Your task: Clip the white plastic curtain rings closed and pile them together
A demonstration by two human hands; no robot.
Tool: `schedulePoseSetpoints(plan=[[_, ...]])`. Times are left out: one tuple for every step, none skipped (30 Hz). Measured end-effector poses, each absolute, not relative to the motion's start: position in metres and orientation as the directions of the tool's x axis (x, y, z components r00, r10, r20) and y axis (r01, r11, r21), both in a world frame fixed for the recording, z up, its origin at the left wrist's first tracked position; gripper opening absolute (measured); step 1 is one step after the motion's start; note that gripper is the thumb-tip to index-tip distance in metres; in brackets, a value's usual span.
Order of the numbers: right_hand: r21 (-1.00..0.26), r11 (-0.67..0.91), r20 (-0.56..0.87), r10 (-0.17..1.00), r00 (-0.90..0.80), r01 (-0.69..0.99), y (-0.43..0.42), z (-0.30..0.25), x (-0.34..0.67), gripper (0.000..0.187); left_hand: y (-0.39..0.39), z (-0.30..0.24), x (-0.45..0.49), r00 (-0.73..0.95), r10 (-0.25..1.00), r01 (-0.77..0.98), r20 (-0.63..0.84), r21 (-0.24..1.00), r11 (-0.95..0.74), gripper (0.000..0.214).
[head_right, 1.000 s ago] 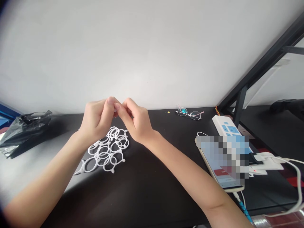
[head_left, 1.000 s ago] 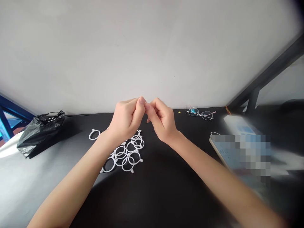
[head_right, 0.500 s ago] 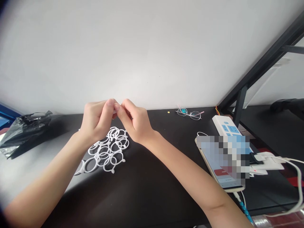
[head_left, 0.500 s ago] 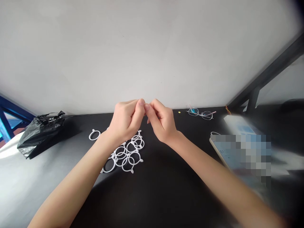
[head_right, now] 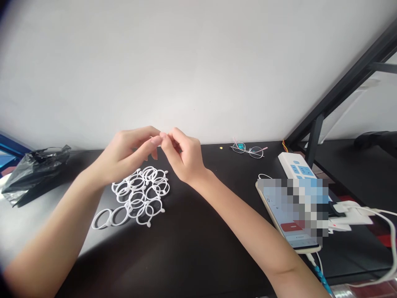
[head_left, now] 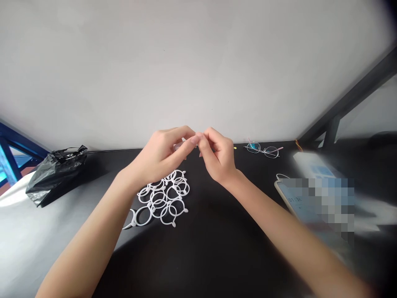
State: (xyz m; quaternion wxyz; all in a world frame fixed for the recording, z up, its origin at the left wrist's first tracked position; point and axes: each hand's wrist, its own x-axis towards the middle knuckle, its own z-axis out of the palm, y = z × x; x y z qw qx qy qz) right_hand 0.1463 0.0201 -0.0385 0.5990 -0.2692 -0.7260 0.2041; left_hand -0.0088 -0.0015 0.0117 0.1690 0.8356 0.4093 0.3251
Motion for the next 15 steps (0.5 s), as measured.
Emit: schedulePoseSetpoints(plan=[[-0.627,0.764,0.753,0.644,-0.133,0.149,0.021,-0.038,0.147,0.037,-0.001,0.014,-0.012,0.46,0.803,0.567,0.378,0.571,-0.594,0.029],[-0.636,0.757,0.746,0.653,-0.13,0.15,0.021,-0.037,0.147,0.037,-0.001,0.016,-0.015,0.462,0.81,0.561,0.361,0.588,-0.582,0.028],[-0.644,0.751,0.74,0.66,-0.128,0.148,0.021,-0.036,0.148,0.038,-0.001,0.018,-0.018,0.461,0.814,0.557,0.352,0.599,-0.575,0.028],[-0.649,0.746,0.735,0.665,-0.129,0.145,0.021,-0.035,0.148,0.038,-0.001,0.019,-0.021,0.463,0.816,0.556,0.345,0.604,-0.571,0.028],[-0.653,0.744,0.733,0.668,-0.133,0.143,0.021,-0.034,0.148,0.037,0.0,0.02,-0.023,0.469,0.816,0.556,0.338,0.606,-0.57,0.028],[-0.656,0.742,0.728,0.671,-0.139,0.142,0.02,-0.034,0.148,0.037,0.0,0.021,-0.024,0.479,0.814,0.556,0.328,0.605,-0.57,0.028],[-0.659,0.738,0.724,0.674,-0.146,0.143,0.019,-0.034,0.147,0.037,0.0,0.021,-0.026,0.492,0.81,0.554,0.318,0.603,-0.573,0.029],[-0.664,0.734,0.718,0.679,-0.152,0.146,0.018,-0.034,0.147,0.037,0.0,0.022,-0.026,0.508,0.805,0.552,0.305,0.602,-0.577,0.03],[-0.67,0.728,0.71,0.686,-0.157,0.148,0.017,-0.034,0.147,0.036,0.0,0.022,-0.027,0.522,0.8,0.549,0.296,0.601,-0.581,0.03],[-0.677,0.721,0.702,0.693,-0.163,0.148,0.016,-0.035,0.147,0.036,0.0,0.023,-0.027,0.535,0.794,0.546,0.289,0.6,-0.585,0.031],[-0.685,0.715,0.694,0.699,-0.17,0.143,0.016,-0.035,0.147,0.035,0.0,0.024,-0.027,0.545,0.789,0.544,0.283,0.597,-0.59,0.031],[-0.692,0.708,0.687,0.705,-0.175,0.137,0.017,-0.034,0.147,0.034,0.0,0.025,-0.028,0.557,0.785,0.544,0.273,0.594,-0.593,0.031],[-0.7,0.702,0.68,0.711,-0.178,0.132,0.019,-0.032,0.147,0.034,0.0,0.025,-0.028,0.566,0.782,0.549,0.26,0.589,-0.593,0.031],[-0.708,0.693,0.67,0.72,-0.179,0.134,0.021,-0.029,0.147,0.035,0.001,0.026,-0.029,0.573,0.784,0.561,0.24,0.583,-0.588,0.032],[-0.721,0.679,0.656,0.733,-0.179,0.135,0.022,-0.024,0.148,0.038,0.003,0.026,-0.031,0.577,0.788,0.577,0.216,0.574,-0.58,0.032]])
